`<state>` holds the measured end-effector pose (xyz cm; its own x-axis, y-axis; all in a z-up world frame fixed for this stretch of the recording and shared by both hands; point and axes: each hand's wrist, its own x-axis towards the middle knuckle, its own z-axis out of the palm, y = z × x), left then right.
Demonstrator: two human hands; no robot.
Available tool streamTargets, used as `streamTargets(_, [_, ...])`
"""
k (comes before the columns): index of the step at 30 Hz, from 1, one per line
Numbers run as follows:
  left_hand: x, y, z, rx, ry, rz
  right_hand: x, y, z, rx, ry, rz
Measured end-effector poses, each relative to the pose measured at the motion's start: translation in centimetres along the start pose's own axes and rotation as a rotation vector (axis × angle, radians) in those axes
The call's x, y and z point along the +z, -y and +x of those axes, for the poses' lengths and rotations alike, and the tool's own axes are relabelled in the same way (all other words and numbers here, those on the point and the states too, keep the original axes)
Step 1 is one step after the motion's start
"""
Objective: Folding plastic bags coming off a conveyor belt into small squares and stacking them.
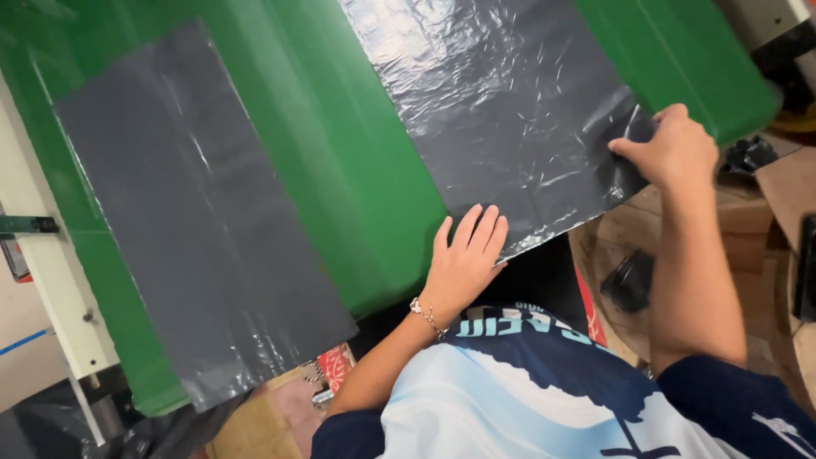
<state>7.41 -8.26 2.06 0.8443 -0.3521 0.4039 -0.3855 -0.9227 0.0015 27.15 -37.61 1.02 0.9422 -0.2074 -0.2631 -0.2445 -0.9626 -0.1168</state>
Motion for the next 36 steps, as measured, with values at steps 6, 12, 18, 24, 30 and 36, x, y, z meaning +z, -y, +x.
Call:
streamTargets(6, [-1.1,0.5,1.2,0.003,-0.234,-0.048,0.1,-1.3,-0.8,-0.130,0.028,0.013])
streamTargets(12, [-4.0,2.8,2.2,0.191,-0.319,-0.292,-4.1,0.8,-4.8,-0.287,-0.016,0.764])
streamTargets(18, [-10.5,3.3,-1.2,0.181,-0.190,-0.774,0.0,-9.7,-4.7,-0.547,0.469,1.168])
streamTargets(24, [-11.5,7.5,-3.9,-0.052,0.154,-0.983,-3.7,-6.4,-7.5,-0.673,0.544,1.171])
streamTargets(30, [-7.0,14.9,3.3,-0.588,-0.109,-0.886,-4.1,6.7,-1.0,-0.868,-0.034,0.550])
streamTargets(36, [3.7,23.2,5.3,-0.760,0.082,-0.556,3.6,15.2,11.1,-0.909,-0.106,0.378])
